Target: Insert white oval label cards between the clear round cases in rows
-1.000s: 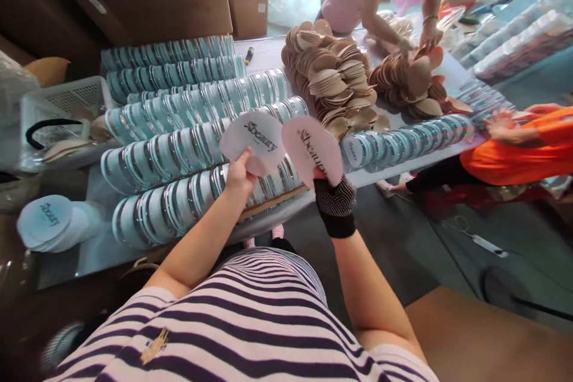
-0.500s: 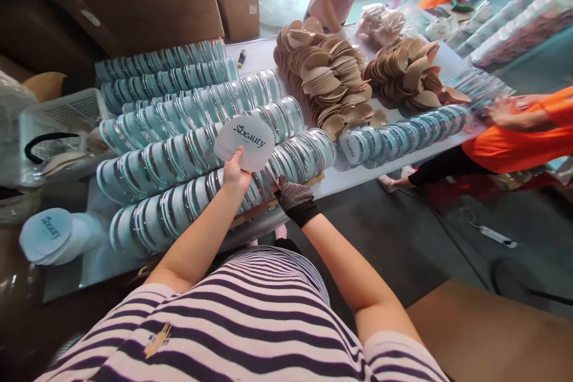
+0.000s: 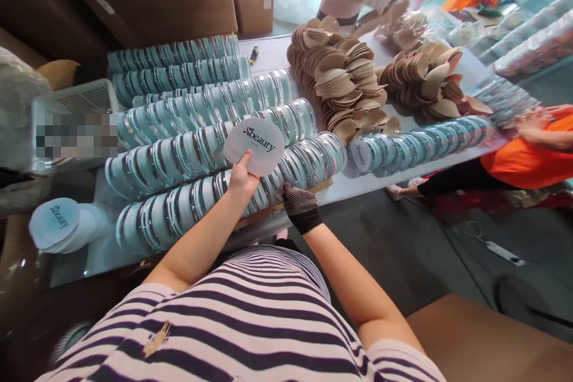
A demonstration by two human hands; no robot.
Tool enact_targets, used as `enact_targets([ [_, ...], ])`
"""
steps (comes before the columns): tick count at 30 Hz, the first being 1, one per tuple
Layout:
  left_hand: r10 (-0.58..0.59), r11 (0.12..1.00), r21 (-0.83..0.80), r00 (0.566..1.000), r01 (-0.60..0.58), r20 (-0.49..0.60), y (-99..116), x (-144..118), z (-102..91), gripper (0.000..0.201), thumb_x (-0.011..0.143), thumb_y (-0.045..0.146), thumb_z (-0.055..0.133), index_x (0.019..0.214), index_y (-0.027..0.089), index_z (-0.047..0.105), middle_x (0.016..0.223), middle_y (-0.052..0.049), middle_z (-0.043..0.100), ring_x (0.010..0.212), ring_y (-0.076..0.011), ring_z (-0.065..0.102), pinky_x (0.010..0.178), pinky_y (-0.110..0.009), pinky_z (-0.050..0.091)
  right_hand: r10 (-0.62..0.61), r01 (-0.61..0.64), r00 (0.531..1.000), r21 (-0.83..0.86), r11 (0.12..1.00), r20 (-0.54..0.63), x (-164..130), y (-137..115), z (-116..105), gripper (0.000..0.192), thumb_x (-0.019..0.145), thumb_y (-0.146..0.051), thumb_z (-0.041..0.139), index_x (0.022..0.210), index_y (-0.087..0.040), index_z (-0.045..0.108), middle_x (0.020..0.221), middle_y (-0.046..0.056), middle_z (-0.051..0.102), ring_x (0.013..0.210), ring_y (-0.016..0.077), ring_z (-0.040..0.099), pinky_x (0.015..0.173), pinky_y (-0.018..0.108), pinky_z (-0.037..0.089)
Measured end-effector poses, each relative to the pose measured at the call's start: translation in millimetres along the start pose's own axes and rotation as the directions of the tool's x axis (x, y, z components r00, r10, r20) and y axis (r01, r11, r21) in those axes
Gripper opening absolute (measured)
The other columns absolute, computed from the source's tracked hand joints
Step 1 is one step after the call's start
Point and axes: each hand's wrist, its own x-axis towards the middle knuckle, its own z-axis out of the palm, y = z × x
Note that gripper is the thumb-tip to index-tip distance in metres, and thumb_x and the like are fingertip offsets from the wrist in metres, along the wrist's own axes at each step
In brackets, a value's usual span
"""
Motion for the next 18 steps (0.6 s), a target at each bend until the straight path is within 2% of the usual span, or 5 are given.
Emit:
enact_targets([
  [7, 0.044, 0.999, 0.021, 0.999, -0.045, 0.017, -4.2, -3.6, -1.3, 0.048, 0.087, 0.011, 0.065, 0.133, 0.024, 0.058, 0.128, -0.006, 0.068, 0.123, -0.0207, 0.061, 0.108, -0.040, 0.048, -0.149, -0.103, 0.938, 0.662, 0.742, 0.313, 1.8, 17.6, 1.4, 0.035, 0.094, -0.044, 0.037, 0.105, -0.018, 0.057, 0.059, 0.000, 0.058, 0.045, 0.0118, 0.047, 0.047, 0.022, 0.037],
  [11, 0.102, 0.994, 0.039, 0.995, -0.101, -0.011, -9.7, -2.1, 1.4, 0.044, 0.085, 0.008, 0.066, 0.126, 0.024, 0.063, 0.120, -0.005, 0.072, 0.119, -0.0206, 0.064, 0.104, -0.037, 0.051, -0.182, -0.158, 0.918, 0.745, 0.647, 0.353, 13.1, 24.7, -17.6, 0.045, 0.088, -0.058, 0.046, 0.086, -0.017, 0.062, 0.052, -0.001, 0.053, 0.041, 0.0115, 0.044, 0.043, 0.023, 0.036],
  [14, 0.102, 0.993, 0.052, 0.995, -0.101, -0.010, -9.6, -4.9, 4.3, 0.041, 0.082, 0.008, 0.068, 0.121, 0.022, 0.066, 0.116, -0.006, 0.073, 0.115, -0.0218, 0.066, 0.102, -0.039, 0.052, -0.011, 0.011, 1.000, 0.672, 0.740, -0.004, 30.0, 22.6, -44.7, 0.042, 0.087, -0.055, 0.052, 0.099, -0.017, 0.066, 0.076, 0.007, 0.068, 0.065, 0.0168, 0.063, 0.060, 0.027, 0.050],
  [16, 0.096, 0.994, 0.057, 0.995, -0.097, 0.013, -7.4, -10.5, 3.5, 0.040, 0.080, 0.007, 0.070, 0.118, 0.020, 0.067, 0.112, -0.007, 0.075, 0.110, -0.0217, 0.068, 0.100, -0.039, 0.053, 0.034, 0.183, 0.945, 0.614, 0.768, -0.325, 39.6, 16.6, -61.3, 0.052, 0.091, -0.054, 0.045, 0.125, -0.017, 0.059, 0.108, 0.012, 0.070, 0.097, 0.0216, 0.067, 0.084, 0.034, 0.054],
  [18, 0.084, 0.994, 0.065, 0.996, -0.086, 0.028, -4.7, -17.9, -0.5, 0.038, 0.077, 0.008, 0.072, 0.114, 0.018, 0.069, 0.106, -0.007, 0.076, 0.103, -0.0217, 0.070, 0.096, -0.038, 0.055, -0.040, 0.297, 0.882, 0.487, 0.821, -0.469, 41.3, 6.1, -70.6, 0.063, 0.091, -0.051, 0.045, 0.141, -0.014, 0.047, 0.132, 0.016, 0.061, 0.122, 0.0259, 0.058, 0.103, 0.042, 0.047],
])
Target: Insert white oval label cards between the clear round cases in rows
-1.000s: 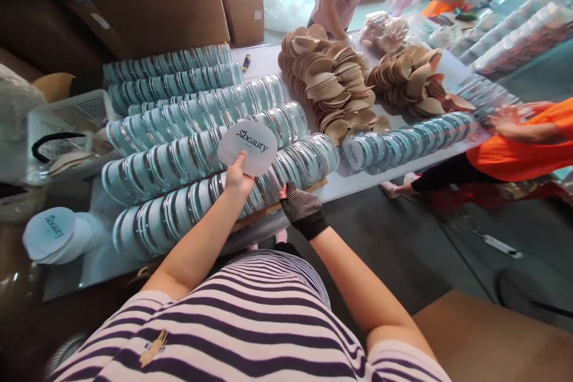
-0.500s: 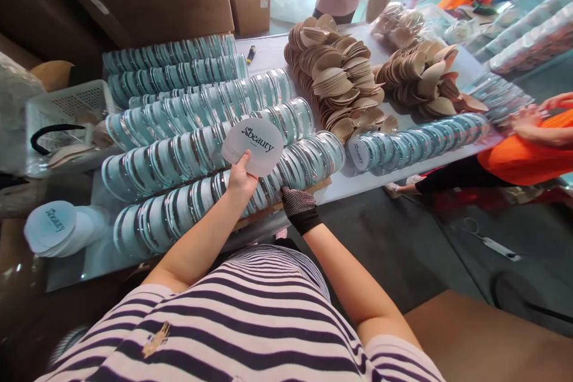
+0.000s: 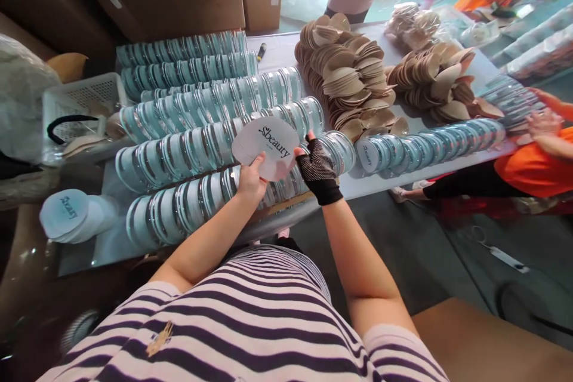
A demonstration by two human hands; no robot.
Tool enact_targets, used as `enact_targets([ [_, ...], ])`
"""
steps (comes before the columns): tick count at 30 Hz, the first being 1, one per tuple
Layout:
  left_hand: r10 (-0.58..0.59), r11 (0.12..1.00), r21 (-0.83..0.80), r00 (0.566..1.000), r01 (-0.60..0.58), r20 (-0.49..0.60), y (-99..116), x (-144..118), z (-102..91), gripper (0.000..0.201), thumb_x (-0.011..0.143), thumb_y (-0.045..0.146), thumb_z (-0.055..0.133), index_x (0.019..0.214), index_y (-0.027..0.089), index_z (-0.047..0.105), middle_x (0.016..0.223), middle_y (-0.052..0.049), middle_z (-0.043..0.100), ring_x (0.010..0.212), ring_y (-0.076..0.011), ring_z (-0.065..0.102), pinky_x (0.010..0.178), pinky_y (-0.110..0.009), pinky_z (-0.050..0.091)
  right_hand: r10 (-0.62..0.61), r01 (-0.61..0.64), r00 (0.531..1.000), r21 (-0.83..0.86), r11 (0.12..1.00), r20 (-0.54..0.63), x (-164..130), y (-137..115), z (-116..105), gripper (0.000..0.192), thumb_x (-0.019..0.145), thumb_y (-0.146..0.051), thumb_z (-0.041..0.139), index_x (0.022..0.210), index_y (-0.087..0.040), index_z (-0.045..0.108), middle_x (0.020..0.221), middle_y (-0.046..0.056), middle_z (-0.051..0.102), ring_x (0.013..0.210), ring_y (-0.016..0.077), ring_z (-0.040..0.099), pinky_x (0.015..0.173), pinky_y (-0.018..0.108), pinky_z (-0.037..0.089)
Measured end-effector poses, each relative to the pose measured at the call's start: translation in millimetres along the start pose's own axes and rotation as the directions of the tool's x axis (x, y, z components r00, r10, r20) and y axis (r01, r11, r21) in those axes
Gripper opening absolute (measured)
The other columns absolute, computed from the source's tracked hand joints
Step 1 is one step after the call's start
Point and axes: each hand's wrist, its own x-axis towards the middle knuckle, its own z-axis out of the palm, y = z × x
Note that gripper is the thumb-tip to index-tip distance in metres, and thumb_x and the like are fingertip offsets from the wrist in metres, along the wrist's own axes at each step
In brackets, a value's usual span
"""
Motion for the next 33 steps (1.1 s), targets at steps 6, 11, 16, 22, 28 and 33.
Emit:
enact_targets([
  [6, -0.045, 0.997, 0.054, 0.997, 0.048, -0.061, 1.6, -18.0, -16.0, 0.021, 0.075, 0.011, 0.073, 0.095, 0.017, 0.072, 0.093, -0.005, 0.077, 0.089, -0.0203, 0.072, 0.087, -0.035, 0.057, -0.191, 0.187, 0.982, -0.225, 0.956, 0.006, -36.3, -36.7, 29.6, 0.058, 0.092, -0.045, 0.046, 0.140, -0.014, 0.050, 0.135, 0.019, 0.057, 0.127, 0.0295, 0.054, 0.104, 0.046, 0.048],
  [11, -0.096, 0.995, -0.018, 0.992, 0.095, -0.076, 14.1, -14.0, -16.9, 0.024, 0.077, 0.006, 0.072, 0.098, 0.017, 0.071, 0.096, -0.005, 0.077, 0.090, -0.0190, 0.073, 0.090, -0.034, 0.057, 0.100, -0.125, 0.975, -0.115, 0.985, -0.199, -53.7, -32.6, 17.8, 0.052, 0.092, -0.052, 0.041, 0.116, -0.012, 0.064, 0.100, 0.017, 0.072, 0.089, 0.0263, 0.068, 0.074, 0.037, 0.057],
  [16, -0.110, 0.989, -0.115, 0.985, 0.095, -0.132, 41.4, 15.2, -17.7, 0.037, 0.085, 0.010, 0.066, 0.120, 0.020, 0.066, 0.122, -0.007, 0.071, 0.116, -0.0233, 0.066, 0.100, -0.042, 0.054, 0.059, -0.130, 0.985, -0.468, 0.874, -0.162, -117.0, -20.0, -34.2, 0.049, 0.088, -0.053, 0.046, 0.100, -0.013, 0.070, 0.081, 0.017, 0.072, 0.073, 0.0269, 0.068, 0.064, 0.034, 0.052],
  [22, -0.096, 0.986, -0.148, 0.990, 0.080, -0.108, 40.6, 27.5, -23.4, 0.044, 0.086, 0.009, 0.064, 0.129, 0.019, 0.061, 0.131, -0.009, 0.066, 0.122, -0.0212, 0.062, 0.102, -0.038, 0.054, 0.220, -0.015, 0.940, -0.612, 0.791, 0.261, -167.6, -19.1, -2.3, 0.040, 0.095, -0.039, 0.037, 0.105, -0.018, 0.069, 0.087, 0.011, 0.074, 0.070, 0.0205, 0.068, 0.059, 0.026, 0.041],
  [28, -0.057, 0.993, -0.106, 0.996, 0.049, -0.069, 35.1, 23.5, -26.1, 0.045, 0.086, 0.008, 0.064, 0.128, 0.025, 0.061, 0.124, -0.004, 0.070, 0.117, -0.0204, 0.065, 0.101, -0.041, 0.054, 0.352, -0.024, 0.867, -0.675, 0.737, 0.353, -107.9, -37.6, 50.3, 0.038, 0.098, -0.040, 0.040, 0.124, -0.018, 0.057, 0.095, 0.010, 0.073, 0.081, 0.0209, 0.068, 0.061, 0.027, 0.034],
  [33, -0.048, 0.995, -0.084, 0.998, 0.045, -0.035, 31.1, 23.9, -29.3, 0.041, 0.084, 0.007, 0.066, 0.123, 0.021, 0.063, 0.121, -0.007, 0.072, 0.109, -0.0198, 0.069, 0.103, -0.043, 0.052, 0.275, -0.074, 0.934, -0.626, 0.776, 0.230, -106.5, -37.2, 50.1, 0.038, 0.102, -0.038, 0.031, 0.111, -0.016, 0.059, 0.093, 0.010, 0.072, 0.079, 0.0180, 0.066, 0.062, 0.025, 0.033],
])
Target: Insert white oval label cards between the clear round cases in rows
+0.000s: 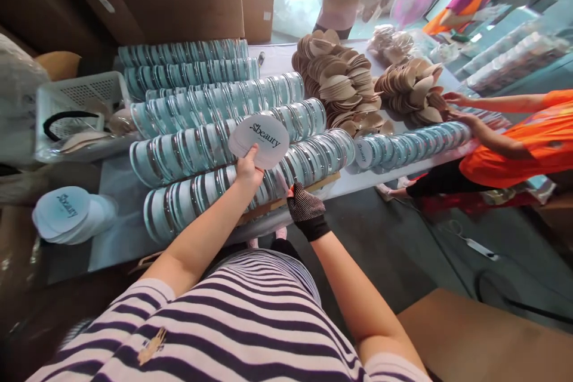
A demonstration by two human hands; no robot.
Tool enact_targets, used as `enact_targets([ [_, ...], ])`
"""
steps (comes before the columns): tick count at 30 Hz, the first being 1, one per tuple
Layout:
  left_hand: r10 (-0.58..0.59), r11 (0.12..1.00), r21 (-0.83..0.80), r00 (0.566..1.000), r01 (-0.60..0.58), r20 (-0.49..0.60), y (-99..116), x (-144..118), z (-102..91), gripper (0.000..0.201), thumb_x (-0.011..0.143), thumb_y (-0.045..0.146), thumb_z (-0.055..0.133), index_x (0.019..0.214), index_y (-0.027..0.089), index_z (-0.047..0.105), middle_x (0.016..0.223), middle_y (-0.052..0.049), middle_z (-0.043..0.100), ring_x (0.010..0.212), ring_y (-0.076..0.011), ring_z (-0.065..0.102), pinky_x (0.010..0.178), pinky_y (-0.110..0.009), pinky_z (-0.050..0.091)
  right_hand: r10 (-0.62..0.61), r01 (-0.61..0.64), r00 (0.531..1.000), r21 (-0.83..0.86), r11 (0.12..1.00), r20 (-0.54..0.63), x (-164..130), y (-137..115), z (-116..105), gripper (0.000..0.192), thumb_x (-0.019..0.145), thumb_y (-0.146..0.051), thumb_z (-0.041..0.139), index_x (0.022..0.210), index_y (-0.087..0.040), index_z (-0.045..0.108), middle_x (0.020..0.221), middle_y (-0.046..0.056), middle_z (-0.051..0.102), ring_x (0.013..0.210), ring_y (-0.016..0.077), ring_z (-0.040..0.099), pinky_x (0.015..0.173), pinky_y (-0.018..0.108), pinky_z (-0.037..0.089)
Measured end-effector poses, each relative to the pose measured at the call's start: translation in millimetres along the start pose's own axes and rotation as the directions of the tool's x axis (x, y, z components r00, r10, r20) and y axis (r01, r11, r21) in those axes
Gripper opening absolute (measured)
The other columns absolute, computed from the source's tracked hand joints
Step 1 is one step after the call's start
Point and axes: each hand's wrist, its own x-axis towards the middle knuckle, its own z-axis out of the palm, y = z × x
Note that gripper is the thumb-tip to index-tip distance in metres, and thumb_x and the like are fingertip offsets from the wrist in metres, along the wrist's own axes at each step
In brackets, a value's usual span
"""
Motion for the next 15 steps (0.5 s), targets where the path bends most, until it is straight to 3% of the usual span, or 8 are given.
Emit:
enact_targets([
  [3, -0.006, 1.000, -0.001, 1.000, 0.006, 0.009, -2.7, 1.2, -1.8, 0.041, 0.082, 0.007, 0.068, 0.121, 0.022, 0.065, 0.116, -0.006, 0.074, 0.108, -0.0199, 0.069, 0.101, -0.043, 0.053, 0.010, -0.008, 0.999, 0.039, 0.999, -0.049, 1.1, 3.8, 9.4, 0.036, 0.100, -0.034, 0.033, 0.108, -0.014, 0.062, 0.091, 0.011, 0.072, 0.078, 0.0189, 0.066, 0.064, 0.025, 0.035],
  [7, -0.007, 1.000, -0.014, 1.000, 0.007, 0.008, -5.5, 1.5, -3.5, 0.039, 0.079, 0.008, 0.072, 0.115, 0.021, 0.067, 0.112, -0.006, 0.075, 0.107, -0.0202, 0.069, 0.099, -0.041, 0.054, -0.046, 0.045, 0.999, 0.057, 0.997, 0.019, 17.3, -2.7, 23.8, 0.033, 0.097, -0.028, 0.037, 0.107, -0.013, 0.064, 0.096, 0.013, 0.073, 0.084, 0.0198, 0.067, 0.068, 0.026, 0.040],
  [12, -0.017, 1.000, -0.001, 0.999, 0.017, -0.043, -5.8, 0.3, -4.6, 0.031, 0.078, 0.008, 0.073, 0.107, 0.020, 0.068, 0.109, -0.006, 0.075, 0.106, -0.0212, 0.069, 0.099, -0.043, 0.053, -0.054, 0.060, 0.995, -0.065, 0.996, 0.087, 21.7, -7.0, 24.6, 0.037, 0.101, -0.032, 0.031, 0.105, -0.016, 0.064, 0.096, 0.015, 0.073, 0.083, 0.0215, 0.068, 0.069, 0.029, 0.042],
  [14, -0.014, 1.000, 0.003, 0.999, 0.014, -0.043, -5.2, -0.2, -4.7, 0.030, 0.078, 0.009, 0.073, 0.106, 0.019, 0.069, 0.108, -0.007, 0.075, 0.106, -0.0217, 0.069, 0.100, -0.044, 0.053, -0.028, 0.022, 0.990, 0.043, 0.999, 0.137, 18.5, -4.1, 21.9, 0.030, 0.098, -0.031, 0.037, 0.107, -0.017, 0.062, 0.093, 0.014, 0.072, 0.079, 0.0203, 0.068, 0.068, 0.029, 0.043],
  [15, -0.006, 1.000, 0.001, 0.999, 0.006, -0.035, -5.0, -0.4, -4.8, 0.029, 0.079, 0.009, 0.072, 0.106, 0.019, 0.069, 0.108, -0.007, 0.075, 0.105, -0.0218, 0.070, 0.100, -0.044, 0.052, -0.010, -0.026, 0.979, 0.178, 0.984, 0.202, 17.4, -2.4, 21.1, 0.029, 0.096, -0.030, 0.040, 0.114, -0.017, 0.059, 0.089, 0.012, 0.072, 0.073, 0.0189, 0.068, 0.066, 0.028, 0.044],
])
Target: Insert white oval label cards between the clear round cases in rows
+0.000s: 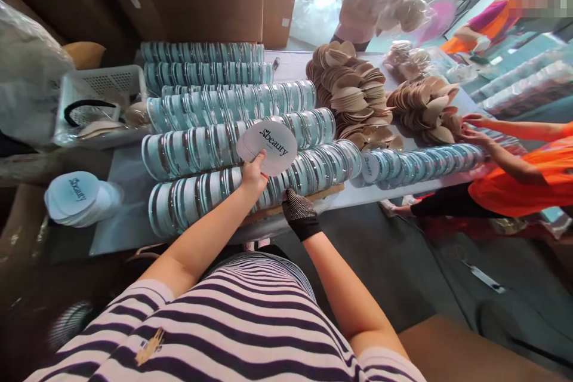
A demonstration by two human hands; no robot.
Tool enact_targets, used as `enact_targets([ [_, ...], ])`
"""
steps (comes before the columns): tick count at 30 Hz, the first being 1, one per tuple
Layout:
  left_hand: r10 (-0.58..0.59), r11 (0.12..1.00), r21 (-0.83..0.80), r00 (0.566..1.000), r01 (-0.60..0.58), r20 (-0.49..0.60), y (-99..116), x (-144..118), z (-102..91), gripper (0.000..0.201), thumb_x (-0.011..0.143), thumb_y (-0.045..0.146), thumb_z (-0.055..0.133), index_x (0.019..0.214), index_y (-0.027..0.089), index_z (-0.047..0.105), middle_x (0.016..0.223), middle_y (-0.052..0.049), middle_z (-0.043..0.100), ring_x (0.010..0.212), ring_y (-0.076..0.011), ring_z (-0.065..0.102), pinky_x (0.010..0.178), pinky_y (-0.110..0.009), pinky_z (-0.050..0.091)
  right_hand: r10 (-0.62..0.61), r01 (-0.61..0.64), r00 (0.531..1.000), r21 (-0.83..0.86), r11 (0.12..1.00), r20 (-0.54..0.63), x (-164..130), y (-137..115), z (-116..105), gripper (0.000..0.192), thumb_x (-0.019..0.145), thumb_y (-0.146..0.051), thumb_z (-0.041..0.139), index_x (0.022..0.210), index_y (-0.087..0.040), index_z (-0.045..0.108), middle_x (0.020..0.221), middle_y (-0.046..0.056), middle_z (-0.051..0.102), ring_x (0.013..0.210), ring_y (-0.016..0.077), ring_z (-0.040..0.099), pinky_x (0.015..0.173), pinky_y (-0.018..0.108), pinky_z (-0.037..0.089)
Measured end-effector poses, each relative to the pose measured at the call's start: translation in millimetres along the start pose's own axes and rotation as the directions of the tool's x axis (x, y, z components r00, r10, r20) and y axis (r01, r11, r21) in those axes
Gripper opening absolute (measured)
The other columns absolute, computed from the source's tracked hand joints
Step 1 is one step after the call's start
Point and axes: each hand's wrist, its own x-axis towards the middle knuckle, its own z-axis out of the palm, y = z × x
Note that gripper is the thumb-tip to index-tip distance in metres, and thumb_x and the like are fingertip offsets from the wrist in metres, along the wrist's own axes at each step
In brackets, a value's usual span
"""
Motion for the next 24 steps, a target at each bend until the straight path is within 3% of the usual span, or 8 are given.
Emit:
enact_targets([
  [2, 0.029, 1.000, -0.011, 0.999, -0.028, 0.014, 0.0, 0.0, -0.4, 0.030, 0.080, 0.008, 0.070, 0.107, 0.019, 0.069, 0.107, -0.008, 0.075, 0.102, -0.0213, 0.070, 0.100, -0.044, 0.052, 0.003, -0.090, 0.976, 0.395, 0.914, 0.217, 0.0, 1.8, -0.3, 0.042, 0.091, -0.033, 0.046, 0.130, -0.019, 0.044, 0.078, 0.006, 0.070, 0.060, 0.0170, 0.064, 0.058, 0.027, 0.046],
  [4, 0.050, 0.999, -0.016, 0.999, -0.049, 0.022, -0.5, 0.0, -1.3, 0.032, 0.079, 0.008, 0.070, 0.109, 0.019, 0.069, 0.106, -0.007, 0.075, 0.100, -0.0206, 0.071, 0.100, -0.043, 0.052, -0.107, -0.230, 0.915, 0.718, 0.657, 0.390, 3.7, 0.8, 0.8, 0.052, 0.085, -0.039, 0.051, 0.131, -0.022, 0.034, 0.068, -0.002, 0.065, 0.050, 0.0162, 0.059, 0.050, 0.026, 0.045],
  [8, 0.093, 0.996, -0.007, 0.995, -0.092, 0.023, -2.4, 0.4, -5.6, 0.035, 0.076, 0.012, 0.075, 0.110, 0.021, 0.069, 0.106, -0.006, 0.076, 0.101, -0.0205, 0.071, 0.098, -0.039, 0.053, -0.278, -0.284, 0.881, 0.898, 0.336, 0.383, 13.4, -3.2, -0.7, 0.036, 0.076, -0.047, 0.061, 0.095, -0.024, 0.041, 0.051, -0.009, 0.049, 0.040, 0.0115, 0.045, 0.040, 0.023, 0.038],
  [10, 0.118, 0.993, -0.006, 0.993, -0.118, 0.017, -3.7, 1.7, -7.8, 0.034, 0.076, 0.014, 0.075, 0.109, 0.020, 0.069, 0.105, -0.007, 0.076, 0.101, -0.0211, 0.070, 0.097, -0.039, 0.054, -0.330, -0.258, 0.858, 0.887, 0.384, 0.392, 15.7, -0.1, -8.2, 0.034, 0.077, -0.051, 0.060, 0.086, -0.023, 0.043, 0.046, -0.009, 0.045, 0.036, 0.0106, 0.041, 0.037, 0.022, 0.033],
  [13, 0.143, 0.990, -0.010, 0.990, -0.143, 0.003, -6.0, 5.0, -8.2, 0.033, 0.075, 0.012, 0.075, 0.107, 0.020, 0.070, 0.103, -0.007, 0.076, 0.103, -0.0214, 0.070, 0.098, -0.040, 0.053, -0.301, -0.088, 0.878, 0.743, 0.664, 0.373, 20.3, 10.4, -29.3, 0.037, 0.080, -0.055, 0.057, 0.089, -0.020, 0.054, 0.049, -0.004, 0.053, 0.039, 0.0133, 0.048, 0.040, 0.024, 0.037],
  [16, 0.161, 0.987, 0.002, 0.987, -0.161, -0.011, -7.3, 3.4, -3.7, 0.031, 0.074, 0.009, 0.075, 0.102, 0.020, 0.070, 0.099, -0.005, 0.076, 0.103, -0.0196, 0.070, 0.099, -0.037, 0.052, -0.202, 0.202, 0.978, 0.472, 0.858, -0.052, 34.0, 17.0, -54.4, 0.044, 0.084, -0.052, 0.054, 0.109, -0.017, 0.063, 0.077, 0.007, 0.070, 0.071, 0.0202, 0.068, 0.067, 0.032, 0.053],
  [19, 0.172, 0.985, 0.013, 0.984, -0.173, 0.037, -5.9, -8.9, 0.6, 0.034, 0.072, 0.008, 0.075, 0.103, 0.020, 0.070, 0.097, -0.005, 0.076, 0.093, -0.0185, 0.071, 0.095, -0.037, 0.054, -0.197, 0.355, 0.899, 0.386, 0.851, -0.391, 48.8, 13.0, -70.6, 0.062, 0.089, -0.050, 0.047, 0.141, -0.015, 0.046, 0.121, 0.015, 0.067, 0.112, 0.0235, 0.064, 0.098, 0.040, 0.050],
  [24, 0.161, 0.982, 0.086, 0.985, -0.165, 0.053, 4.8, -34.0, -8.8, 0.032, 0.065, 0.013, 0.081, 0.096, 0.016, 0.072, 0.092, -0.006, 0.076, 0.084, -0.0198, 0.072, 0.088, -0.037, 0.056, -0.340, 0.460, 0.765, 0.095, 0.883, -0.548, 31.3, -18.4, -62.1, 0.072, 0.086, -0.045, 0.052, 0.147, -0.009, 0.039, 0.147, 0.021, 0.047, 0.137, 0.0304, 0.043, 0.111, 0.049, 0.040],
])
